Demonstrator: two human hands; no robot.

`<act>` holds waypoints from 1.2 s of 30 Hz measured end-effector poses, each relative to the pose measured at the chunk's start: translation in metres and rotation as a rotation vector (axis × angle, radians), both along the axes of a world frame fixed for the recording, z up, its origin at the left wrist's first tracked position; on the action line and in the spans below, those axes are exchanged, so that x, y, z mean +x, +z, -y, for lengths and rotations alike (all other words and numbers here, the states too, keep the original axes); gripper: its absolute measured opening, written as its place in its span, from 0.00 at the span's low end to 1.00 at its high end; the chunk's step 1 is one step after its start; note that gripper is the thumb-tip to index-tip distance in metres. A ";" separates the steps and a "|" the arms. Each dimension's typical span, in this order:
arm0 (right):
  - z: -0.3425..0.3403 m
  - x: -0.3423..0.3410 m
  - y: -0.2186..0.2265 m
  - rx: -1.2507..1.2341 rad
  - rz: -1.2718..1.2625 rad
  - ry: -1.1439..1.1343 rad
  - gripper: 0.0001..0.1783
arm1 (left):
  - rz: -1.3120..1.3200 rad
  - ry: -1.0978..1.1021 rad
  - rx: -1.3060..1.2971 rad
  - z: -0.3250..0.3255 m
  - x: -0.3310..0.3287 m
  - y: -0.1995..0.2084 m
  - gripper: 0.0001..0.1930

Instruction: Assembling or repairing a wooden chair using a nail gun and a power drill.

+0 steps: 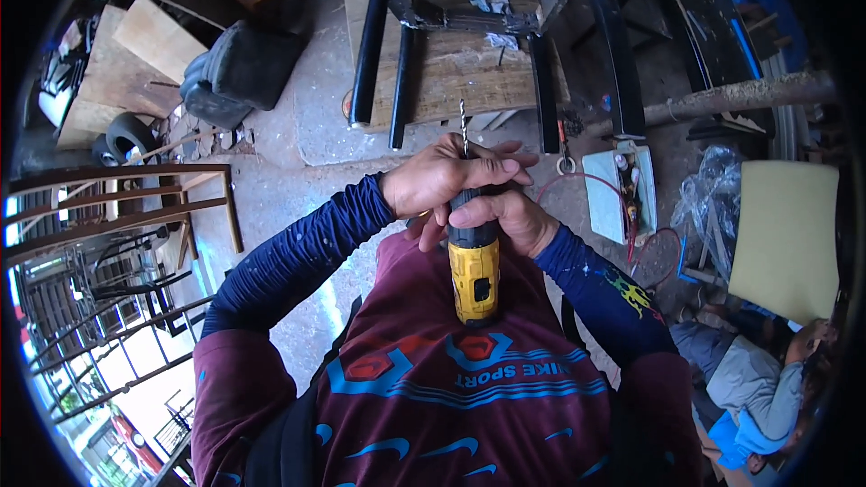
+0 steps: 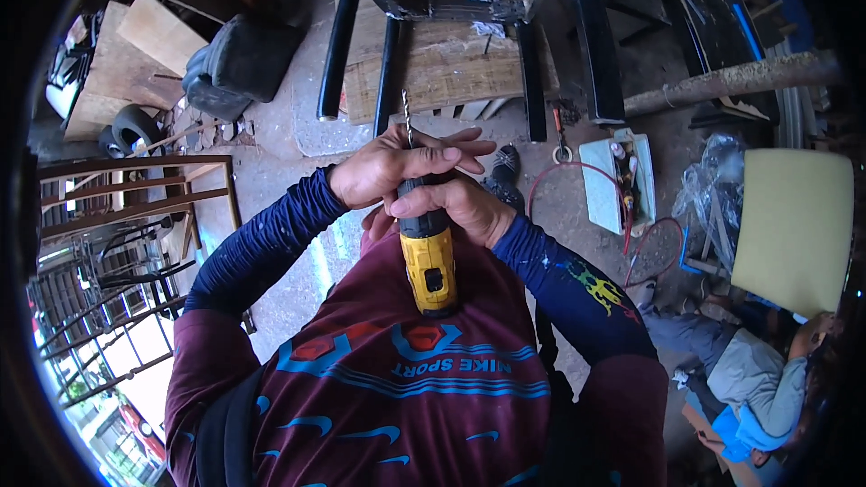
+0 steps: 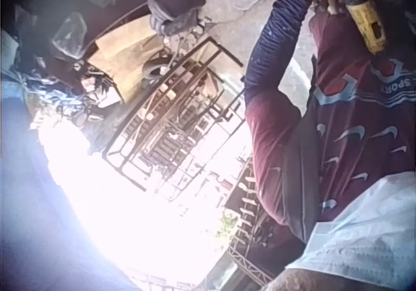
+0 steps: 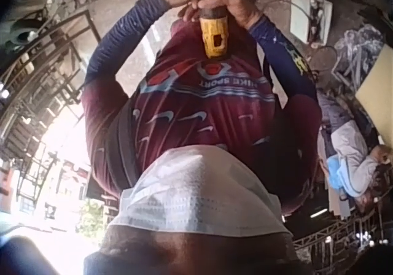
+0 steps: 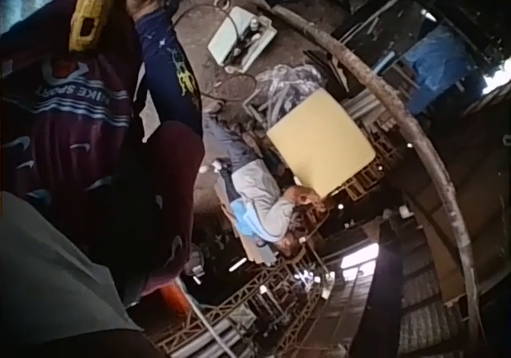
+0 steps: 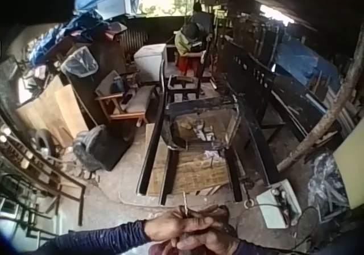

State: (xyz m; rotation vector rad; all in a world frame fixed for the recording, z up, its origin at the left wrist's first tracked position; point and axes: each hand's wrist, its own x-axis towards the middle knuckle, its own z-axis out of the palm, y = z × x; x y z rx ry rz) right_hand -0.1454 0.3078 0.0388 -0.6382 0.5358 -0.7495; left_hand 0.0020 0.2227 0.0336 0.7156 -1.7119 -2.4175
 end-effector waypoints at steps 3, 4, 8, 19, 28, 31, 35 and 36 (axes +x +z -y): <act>-0.024 0.003 -0.018 0.083 0.193 -0.320 0.27 | -0.330 -0.129 0.104 0.002 -0.009 0.008 0.22; -0.029 0.000 -0.020 0.092 0.191 -0.338 0.27 | -0.351 -0.140 0.068 0.003 -0.009 0.018 0.21; -0.026 -0.003 -0.017 0.014 -0.023 -0.289 0.19 | -0.143 -0.196 0.238 0.017 -0.007 0.022 0.19; -0.028 0.007 0.021 -0.533 -1.222 -0.411 0.17 | 0.162 0.173 0.038 -0.006 -0.024 0.022 0.24; -0.002 -0.008 -0.009 0.001 -0.296 -0.281 0.27 | -0.192 -0.019 -0.078 0.018 -0.025 -0.015 0.15; -0.007 -0.019 -0.030 -0.056 -0.086 -0.214 0.37 | -0.321 -0.014 0.033 0.019 -0.021 -0.014 0.16; -0.049 -0.033 -0.052 -0.310 -0.218 -0.190 0.46 | -0.425 0.289 0.572 0.027 0.003 -0.039 0.15; -0.052 -0.026 -0.068 -0.480 -0.575 -0.311 0.42 | -0.494 0.348 0.667 0.035 0.003 -0.045 0.15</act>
